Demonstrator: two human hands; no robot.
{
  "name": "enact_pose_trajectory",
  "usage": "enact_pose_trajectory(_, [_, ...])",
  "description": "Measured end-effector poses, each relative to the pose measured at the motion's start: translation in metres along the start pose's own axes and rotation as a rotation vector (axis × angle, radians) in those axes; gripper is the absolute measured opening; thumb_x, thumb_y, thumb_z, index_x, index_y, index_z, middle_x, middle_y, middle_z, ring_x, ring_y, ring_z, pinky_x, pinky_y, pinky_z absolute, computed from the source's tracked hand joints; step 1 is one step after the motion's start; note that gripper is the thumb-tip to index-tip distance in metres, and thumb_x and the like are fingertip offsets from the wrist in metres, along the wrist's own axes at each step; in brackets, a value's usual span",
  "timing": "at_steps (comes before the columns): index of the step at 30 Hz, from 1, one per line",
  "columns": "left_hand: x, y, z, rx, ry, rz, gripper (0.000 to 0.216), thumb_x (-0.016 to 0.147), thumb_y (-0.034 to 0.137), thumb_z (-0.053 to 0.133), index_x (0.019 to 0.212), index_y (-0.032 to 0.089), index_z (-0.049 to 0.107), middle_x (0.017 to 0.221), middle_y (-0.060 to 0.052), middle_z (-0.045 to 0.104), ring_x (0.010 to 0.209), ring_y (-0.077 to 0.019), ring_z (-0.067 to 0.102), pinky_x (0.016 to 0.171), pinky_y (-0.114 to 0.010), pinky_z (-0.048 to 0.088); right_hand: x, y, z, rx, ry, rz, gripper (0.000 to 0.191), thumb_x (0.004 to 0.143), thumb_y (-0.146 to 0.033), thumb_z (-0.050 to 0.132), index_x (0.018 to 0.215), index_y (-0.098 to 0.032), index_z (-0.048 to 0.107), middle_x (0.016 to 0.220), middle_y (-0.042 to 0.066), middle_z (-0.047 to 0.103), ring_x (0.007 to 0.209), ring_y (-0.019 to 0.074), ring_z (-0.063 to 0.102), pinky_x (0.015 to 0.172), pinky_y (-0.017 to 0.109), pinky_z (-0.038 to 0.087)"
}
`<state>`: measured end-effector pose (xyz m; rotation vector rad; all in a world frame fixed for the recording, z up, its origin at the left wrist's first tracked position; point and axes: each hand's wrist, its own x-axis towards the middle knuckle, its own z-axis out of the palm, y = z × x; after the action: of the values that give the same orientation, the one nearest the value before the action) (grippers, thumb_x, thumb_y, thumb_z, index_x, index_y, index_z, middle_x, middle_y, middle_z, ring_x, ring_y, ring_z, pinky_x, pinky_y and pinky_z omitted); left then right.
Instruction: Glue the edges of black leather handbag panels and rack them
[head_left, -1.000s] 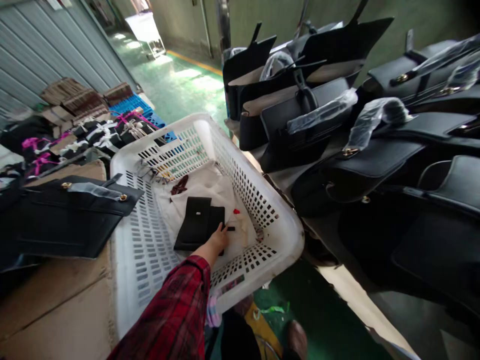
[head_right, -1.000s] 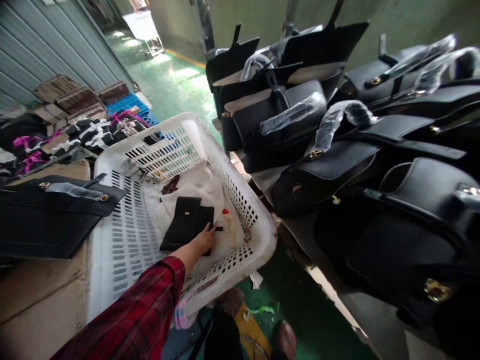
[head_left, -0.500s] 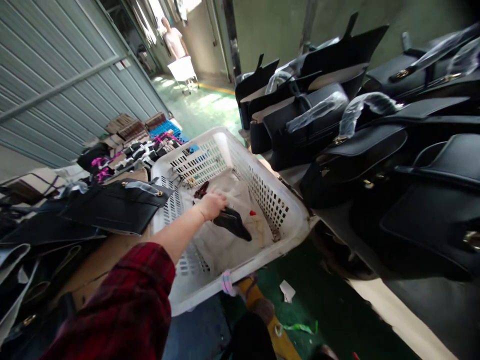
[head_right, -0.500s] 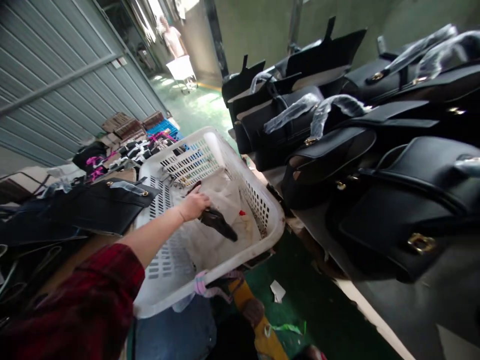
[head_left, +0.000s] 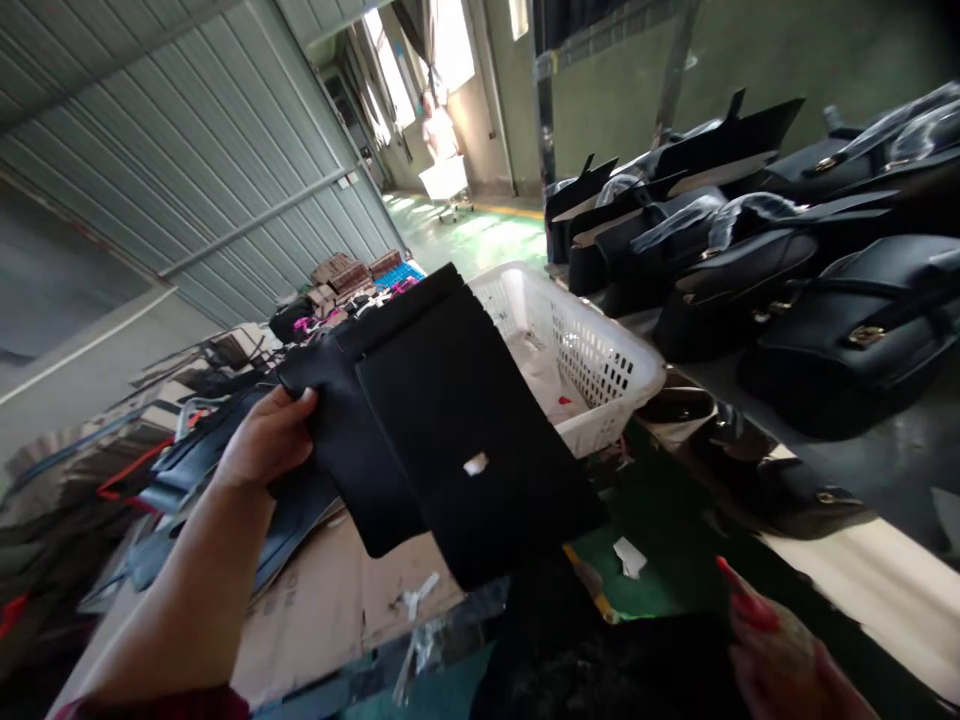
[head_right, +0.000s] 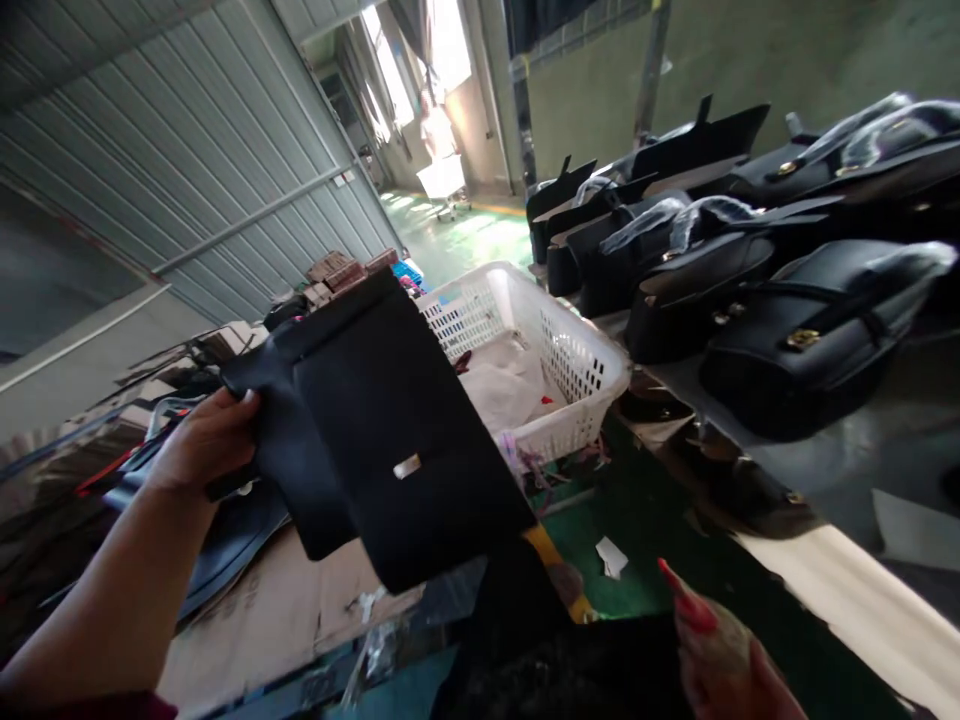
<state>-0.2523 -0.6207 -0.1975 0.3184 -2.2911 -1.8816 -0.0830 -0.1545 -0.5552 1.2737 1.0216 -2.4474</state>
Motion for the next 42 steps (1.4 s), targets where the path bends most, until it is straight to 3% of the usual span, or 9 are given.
enact_pose_trajectory(7, [-0.09, -0.097, -0.078, 0.02, 0.009, -0.333, 0.043, 0.057, 0.034, 0.085, 0.091, 0.018, 0.064, 0.076, -0.007, 0.074, 0.073, -0.0264, 0.072, 0.073, -0.04, 0.06, -0.044, 0.022, 0.042, 0.157, -0.048, 0.014, 0.024, 0.074, -0.037, 0.073, 0.096, -0.029, 0.076, 0.117, 0.009, 0.073, 0.081, 0.0217, 0.071, 0.059, 0.03, 0.062])
enact_pose_trajectory(14, [-0.094, -0.16, -0.091, 0.354, -0.032, -0.404, 0.024, 0.066, 0.03, 0.074, 0.079, 0.017, 0.06, 0.066, -0.005, 0.069, 0.07, -0.0257, 0.07, 0.074, -0.041, 0.058, -0.089, 0.061, 0.086, 0.203, -0.359, 0.081, 0.027, 0.069, -0.037, 0.084, 0.092, -0.025, 0.076, 0.101, 0.007, 0.078, 0.09, 0.0253, 0.071, 0.084, 0.041, 0.058])
enact_pose_trajectory(20, [-0.077, -0.155, -0.081, 0.907, 0.092, -0.233, 0.015, 0.069, 0.029, 0.068, 0.067, 0.02, 0.057, 0.072, -0.012, 0.067, 0.106, -0.044, 0.064, 0.095, -0.055, 0.047, -0.118, 0.087, 0.131, 0.231, -0.62, 0.146, 0.025, 0.074, -0.036, 0.084, 0.095, -0.025, 0.075, 0.101, 0.005, 0.078, 0.093, 0.0255, 0.071, 0.094, 0.051, 0.052])
enact_pose_trajectory(23, [-0.097, -0.139, -0.071, 1.085, 0.143, -0.065, 0.028, 0.073, 0.033, 0.061, 0.091, 0.012, 0.065, 0.112, -0.029, 0.065, 0.129, -0.05, 0.048, 0.108, -0.062, 0.031, -0.127, 0.101, 0.152, 0.193, -0.689, 0.229, 0.027, 0.075, -0.037, 0.084, 0.095, -0.021, 0.075, 0.099, 0.006, 0.079, 0.09, 0.0236, 0.072, 0.088, 0.041, 0.054])
enact_pose_trajectory(25, [-0.123, -0.135, -0.064, 1.129, 0.156, 0.06, 0.052, 0.078, 0.041, 0.054, 0.115, 0.006, 0.062, 0.136, -0.031, 0.054, 0.138, -0.0445, 0.041, 0.114, -0.056, 0.027, -0.131, 0.111, 0.162, 0.177, -0.725, 0.247, 0.03, 0.076, -0.039, 0.082, 0.096, -0.018, 0.075, 0.097, 0.007, 0.079, 0.088, 0.0223, 0.073, 0.086, 0.035, 0.053])
enact_pose_trajectory(29, [-0.177, -0.147, -0.059, 0.855, 0.011, -0.133, 0.075, 0.073, 0.064, 0.053, 0.123, 0.008, 0.06, 0.118, -0.022, 0.068, 0.11, -0.0381, 0.065, 0.1, -0.049, 0.047, -0.137, 0.12, 0.174, 0.183, -0.742, 0.253, 0.03, 0.079, -0.04, 0.08, 0.098, -0.019, 0.075, 0.098, 0.006, 0.079, 0.087, 0.0216, 0.072, 0.085, 0.033, 0.052])
enact_pose_trajectory(32, [-0.198, -0.155, -0.058, 0.562, -0.016, -0.299, 0.09, 0.067, 0.067, 0.062, 0.134, 0.007, 0.05, 0.126, -0.022, 0.066, 0.104, -0.0338, 0.069, 0.092, -0.045, 0.054, -0.138, 0.12, 0.18, 0.197, -0.731, 0.245, 0.027, 0.079, -0.038, 0.08, 0.098, -0.019, 0.075, 0.1, 0.005, 0.079, 0.09, 0.02, 0.072, 0.085, 0.03, 0.051])
enact_pose_trajectory(37, [-0.194, -0.158, -0.052, 0.483, 0.055, -0.317, 0.112, 0.054, 0.064, 0.074, 0.141, 0.0, 0.044, 0.127, -0.025, 0.065, 0.097, -0.0338, 0.071, 0.084, -0.043, 0.058, -0.139, 0.119, 0.186, 0.159, -0.787, 0.297, 0.029, 0.08, -0.042, 0.079, 0.099, -0.02, 0.076, 0.099, 0.005, 0.079, 0.09, 0.0185, 0.071, 0.083, 0.027, 0.052])
enact_pose_trajectory(42, [-0.185, -0.167, -0.052, 0.278, 0.14, -0.33, 0.105, 0.047, 0.058, 0.083, 0.137, 0.014, 0.054, 0.12, -0.022, 0.069, 0.11, -0.0361, 0.068, 0.085, -0.041, 0.058, -0.137, 0.119, 0.192, 0.161, -0.863, 0.319, 0.034, 0.078, -0.048, 0.081, 0.098, -0.02, 0.076, 0.098, 0.005, 0.079, 0.086, 0.0178, 0.072, 0.078, 0.025, 0.052])
